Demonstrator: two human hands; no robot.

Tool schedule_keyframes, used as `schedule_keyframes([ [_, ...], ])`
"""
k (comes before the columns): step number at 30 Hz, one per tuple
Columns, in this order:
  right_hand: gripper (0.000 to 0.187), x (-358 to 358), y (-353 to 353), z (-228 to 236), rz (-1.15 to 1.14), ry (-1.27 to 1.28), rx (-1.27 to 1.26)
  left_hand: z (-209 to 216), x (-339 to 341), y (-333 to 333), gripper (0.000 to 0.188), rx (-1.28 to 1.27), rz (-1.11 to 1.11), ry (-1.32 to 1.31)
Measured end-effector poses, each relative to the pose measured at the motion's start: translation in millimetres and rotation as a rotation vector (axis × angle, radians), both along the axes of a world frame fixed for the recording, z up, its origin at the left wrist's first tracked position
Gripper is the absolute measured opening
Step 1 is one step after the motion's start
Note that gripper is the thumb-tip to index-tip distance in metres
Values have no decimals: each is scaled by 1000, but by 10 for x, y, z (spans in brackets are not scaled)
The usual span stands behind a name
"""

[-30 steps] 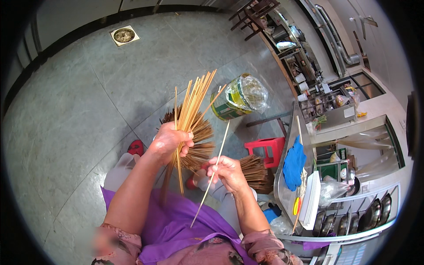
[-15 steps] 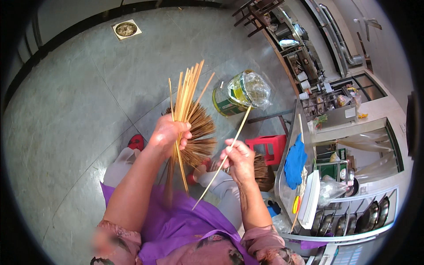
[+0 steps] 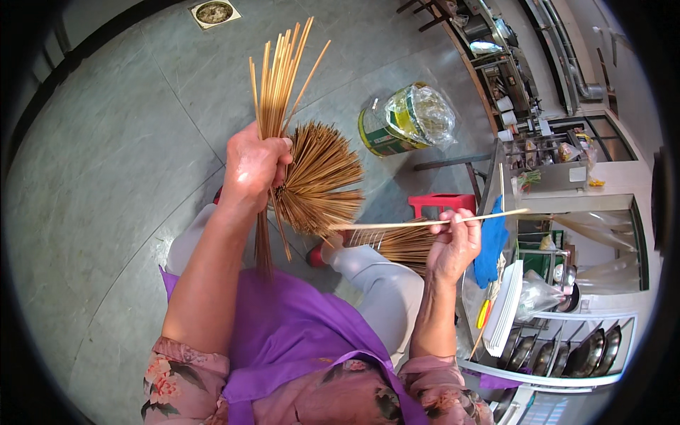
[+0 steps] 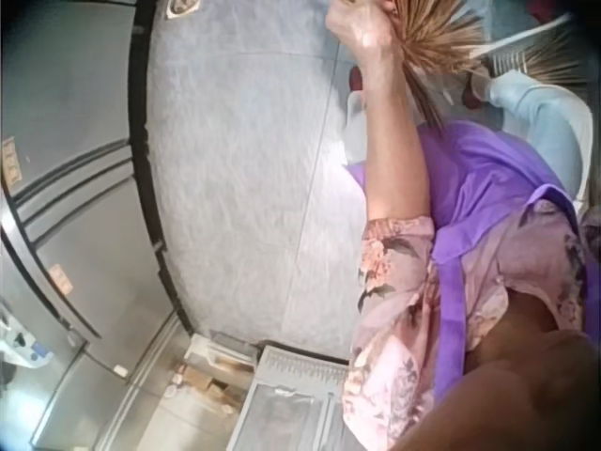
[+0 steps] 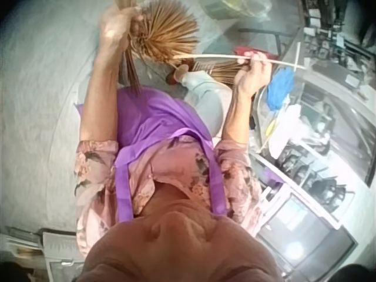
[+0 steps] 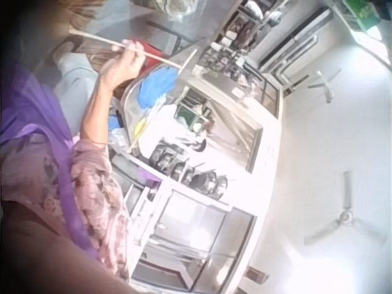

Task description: The person gathers thin wooden sticks into a bundle, arranges them into a circular head, and wraps a thin wire around the base of the bundle to secure it.

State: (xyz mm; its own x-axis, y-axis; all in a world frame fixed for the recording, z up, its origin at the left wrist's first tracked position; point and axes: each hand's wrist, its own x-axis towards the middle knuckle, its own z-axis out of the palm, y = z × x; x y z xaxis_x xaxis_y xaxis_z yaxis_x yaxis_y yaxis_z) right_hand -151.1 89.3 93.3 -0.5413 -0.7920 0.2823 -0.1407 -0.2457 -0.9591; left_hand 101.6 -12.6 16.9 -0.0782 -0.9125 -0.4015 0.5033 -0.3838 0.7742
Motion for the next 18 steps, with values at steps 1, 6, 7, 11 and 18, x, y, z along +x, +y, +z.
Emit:
schedule_keyframes([
  [1,10,-37,-8,-33,-23,52,-17,2,8,-2,8,-5,-2,-20],
  [6,13,33,-85,-473,9,87,231,32,-31,-27,9,60,-9,2],
  [7,19,28,-111,-606,13,81,387,39,-38,-29,9,66,-13,-7],
  [11,45,-6,-84,-963,55,217,608,44,-36,-30,12,109,-35,36],
  [18,24,-32,-32,-1023,200,285,631,47,-50,-17,12,181,-103,296],
])
